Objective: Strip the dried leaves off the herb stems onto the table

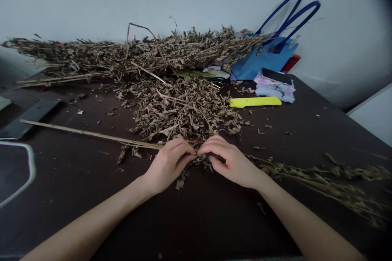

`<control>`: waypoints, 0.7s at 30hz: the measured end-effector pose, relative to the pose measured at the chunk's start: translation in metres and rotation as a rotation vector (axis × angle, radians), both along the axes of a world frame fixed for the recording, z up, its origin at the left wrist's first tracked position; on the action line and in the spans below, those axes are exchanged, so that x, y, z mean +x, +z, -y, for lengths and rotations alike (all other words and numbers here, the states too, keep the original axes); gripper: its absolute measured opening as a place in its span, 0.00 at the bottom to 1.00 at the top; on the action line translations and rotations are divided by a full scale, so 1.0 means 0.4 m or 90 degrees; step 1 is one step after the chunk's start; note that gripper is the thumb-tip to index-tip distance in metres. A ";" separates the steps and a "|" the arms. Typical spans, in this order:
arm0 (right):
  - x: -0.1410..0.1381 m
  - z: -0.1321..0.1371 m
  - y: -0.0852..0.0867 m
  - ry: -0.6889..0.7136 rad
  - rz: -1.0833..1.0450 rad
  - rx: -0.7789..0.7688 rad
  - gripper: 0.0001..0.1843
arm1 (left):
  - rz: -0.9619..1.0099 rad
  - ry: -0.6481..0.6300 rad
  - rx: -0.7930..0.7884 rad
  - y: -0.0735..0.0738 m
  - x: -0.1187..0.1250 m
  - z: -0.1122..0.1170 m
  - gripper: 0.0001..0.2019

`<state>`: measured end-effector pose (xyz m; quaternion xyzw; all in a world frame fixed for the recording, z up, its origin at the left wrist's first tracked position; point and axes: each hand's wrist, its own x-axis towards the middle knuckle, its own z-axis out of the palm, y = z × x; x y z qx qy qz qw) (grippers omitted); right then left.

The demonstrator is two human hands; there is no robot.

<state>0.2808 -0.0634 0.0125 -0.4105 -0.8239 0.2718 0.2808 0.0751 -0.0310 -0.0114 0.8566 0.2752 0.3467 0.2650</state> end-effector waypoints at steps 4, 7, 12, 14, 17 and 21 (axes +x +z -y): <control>-0.004 0.001 -0.002 -0.026 0.025 -0.023 0.11 | 0.021 0.006 0.006 0.002 -0.001 0.000 0.04; -0.010 0.000 -0.012 -0.050 0.031 -0.016 0.05 | 0.020 0.008 0.012 0.001 -0.001 0.001 0.04; -0.018 -0.001 -0.025 -0.054 0.032 0.001 0.02 | 0.016 0.008 0.014 0.001 0.001 0.003 0.05; -0.018 -0.002 -0.026 -0.057 0.027 0.006 0.03 | 0.011 0.010 0.014 0.002 0.001 0.004 0.05; -0.017 -0.001 -0.024 -0.061 0.020 0.004 0.03 | 0.007 0.010 0.017 0.002 0.001 0.003 0.05; -0.018 0.004 -0.021 -0.064 0.015 -0.028 0.07 | 0.009 0.014 0.016 -0.001 0.000 0.002 0.06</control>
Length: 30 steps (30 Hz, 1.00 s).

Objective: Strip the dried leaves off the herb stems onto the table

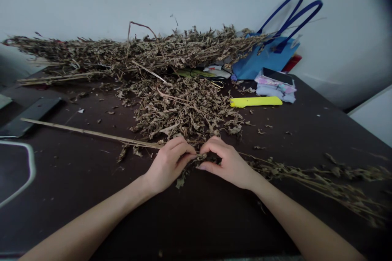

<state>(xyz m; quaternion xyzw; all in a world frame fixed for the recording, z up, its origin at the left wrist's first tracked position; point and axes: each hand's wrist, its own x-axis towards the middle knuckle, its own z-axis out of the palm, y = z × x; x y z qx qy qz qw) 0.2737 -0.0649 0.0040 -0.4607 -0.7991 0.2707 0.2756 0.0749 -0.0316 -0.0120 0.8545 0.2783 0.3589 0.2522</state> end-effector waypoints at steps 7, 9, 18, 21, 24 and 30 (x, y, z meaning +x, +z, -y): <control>-0.006 0.001 -0.007 -0.001 0.015 0.046 0.02 | -0.024 -0.010 -0.002 -0.002 -0.001 0.002 0.06; -0.007 -0.001 -0.012 0.011 0.037 0.082 0.02 | -0.028 -0.007 0.002 0.000 -0.001 0.003 0.07; -0.015 -0.002 -0.025 0.015 0.253 0.268 0.10 | -0.068 -0.017 -0.015 0.008 0.000 0.005 0.08; -0.019 0.001 -0.029 0.011 0.274 0.294 0.12 | -0.067 -0.012 -0.014 0.013 0.000 0.004 0.08; -0.020 0.001 -0.032 -0.005 0.228 0.288 0.12 | -0.057 -0.009 -0.017 0.016 0.001 0.005 0.08; -0.023 -0.002 -0.032 -0.060 0.008 0.117 0.06 | -0.028 0.007 -0.029 0.007 0.007 0.007 0.06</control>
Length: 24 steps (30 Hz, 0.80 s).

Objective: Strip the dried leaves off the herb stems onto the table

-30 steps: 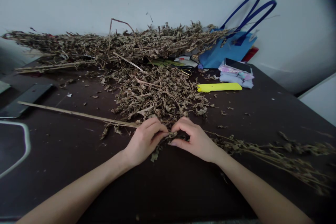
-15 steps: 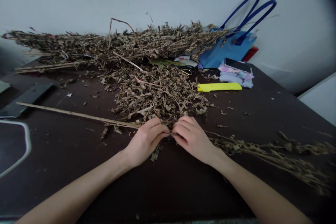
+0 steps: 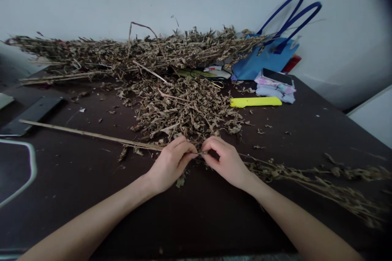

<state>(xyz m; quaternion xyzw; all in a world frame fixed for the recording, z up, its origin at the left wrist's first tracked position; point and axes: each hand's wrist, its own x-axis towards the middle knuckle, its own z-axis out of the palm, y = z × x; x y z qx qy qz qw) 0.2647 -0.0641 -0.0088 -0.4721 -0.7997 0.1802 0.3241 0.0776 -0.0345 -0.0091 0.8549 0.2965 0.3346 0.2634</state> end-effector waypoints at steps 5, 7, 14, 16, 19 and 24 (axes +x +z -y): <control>0.013 -0.012 -0.008 -0.023 0.078 0.071 0.09 | -0.001 -0.002 0.005 0.006 -0.001 -0.001 0.06; 0.030 -0.021 -0.010 -0.042 0.109 0.115 0.10 | 0.001 0.001 0.006 0.011 -0.004 -0.002 0.07; 0.102 -0.042 0.014 -0.192 0.075 0.188 0.09 | -0.009 0.005 0.017 0.002 -0.007 -0.009 0.07; 0.120 -0.048 0.018 -0.227 0.129 0.180 0.11 | -0.020 0.004 0.018 -0.001 -0.006 -0.010 0.07; 0.141 -0.053 0.019 -0.246 0.215 0.153 0.15 | -0.043 -0.004 0.014 -0.002 -0.006 -0.010 0.06; 0.145 -0.044 0.039 -0.221 0.204 0.128 0.12 | -0.081 0.001 0.021 0.000 -0.011 -0.014 0.06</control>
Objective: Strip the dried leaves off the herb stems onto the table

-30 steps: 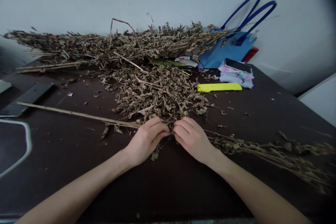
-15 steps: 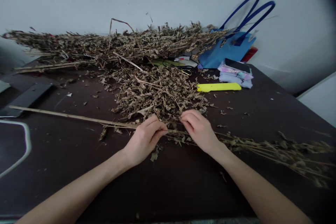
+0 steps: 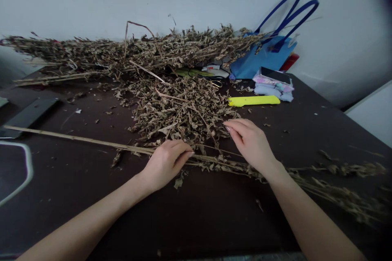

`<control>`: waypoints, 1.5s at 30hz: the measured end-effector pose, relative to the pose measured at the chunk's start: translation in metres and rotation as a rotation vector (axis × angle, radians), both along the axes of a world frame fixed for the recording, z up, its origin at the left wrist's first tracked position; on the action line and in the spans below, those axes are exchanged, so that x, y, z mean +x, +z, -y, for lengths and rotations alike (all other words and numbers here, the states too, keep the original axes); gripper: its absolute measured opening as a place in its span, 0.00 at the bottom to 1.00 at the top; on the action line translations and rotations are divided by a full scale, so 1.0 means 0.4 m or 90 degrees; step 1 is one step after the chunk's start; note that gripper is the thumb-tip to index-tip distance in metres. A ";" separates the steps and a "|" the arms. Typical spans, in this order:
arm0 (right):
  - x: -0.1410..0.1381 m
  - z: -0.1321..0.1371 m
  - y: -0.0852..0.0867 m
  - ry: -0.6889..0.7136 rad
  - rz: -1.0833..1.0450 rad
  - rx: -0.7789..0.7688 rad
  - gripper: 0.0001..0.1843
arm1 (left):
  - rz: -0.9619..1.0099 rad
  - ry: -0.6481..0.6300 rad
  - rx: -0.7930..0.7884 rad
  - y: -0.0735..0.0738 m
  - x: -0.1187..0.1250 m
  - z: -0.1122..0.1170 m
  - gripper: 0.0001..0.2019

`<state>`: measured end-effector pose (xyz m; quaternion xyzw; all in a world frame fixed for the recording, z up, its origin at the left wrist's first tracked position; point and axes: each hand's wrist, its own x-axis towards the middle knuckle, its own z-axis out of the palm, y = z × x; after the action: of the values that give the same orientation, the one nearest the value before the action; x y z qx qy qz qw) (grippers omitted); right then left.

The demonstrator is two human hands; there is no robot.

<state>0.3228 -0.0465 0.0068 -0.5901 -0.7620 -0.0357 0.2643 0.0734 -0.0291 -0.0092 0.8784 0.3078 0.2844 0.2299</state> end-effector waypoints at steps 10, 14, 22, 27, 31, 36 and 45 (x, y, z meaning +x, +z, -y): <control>-0.048 0.046 0.046 0.145 -0.002 -0.114 0.09 | 0.013 0.092 0.039 0.029 -0.035 -0.036 0.06; -0.051 0.047 0.044 0.116 0.032 -0.132 0.12 | -0.007 0.111 0.035 0.037 -0.042 -0.043 0.07; -0.048 0.048 0.036 0.120 0.149 -0.272 0.08 | -0.095 0.122 0.029 0.034 -0.064 -0.067 0.08; -0.047 0.044 0.028 0.127 0.141 -0.263 0.09 | -0.086 0.141 0.034 0.047 -0.080 -0.080 0.08; -0.044 0.044 0.030 0.125 0.131 -0.231 0.10 | -0.102 0.140 0.024 0.048 -0.080 -0.080 0.08; -0.046 0.042 0.033 0.121 0.126 -0.225 0.12 | -0.065 0.159 0.034 0.052 -0.075 -0.074 0.07; -0.043 0.039 0.027 0.122 0.122 -0.210 0.13 | -0.050 0.237 0.053 0.058 -0.088 -0.083 0.07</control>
<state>0.3055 -0.0621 0.0177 -0.5439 -0.8320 0.0590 0.0927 0.0383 0.0040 0.0141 0.8256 0.4615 0.3000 0.1243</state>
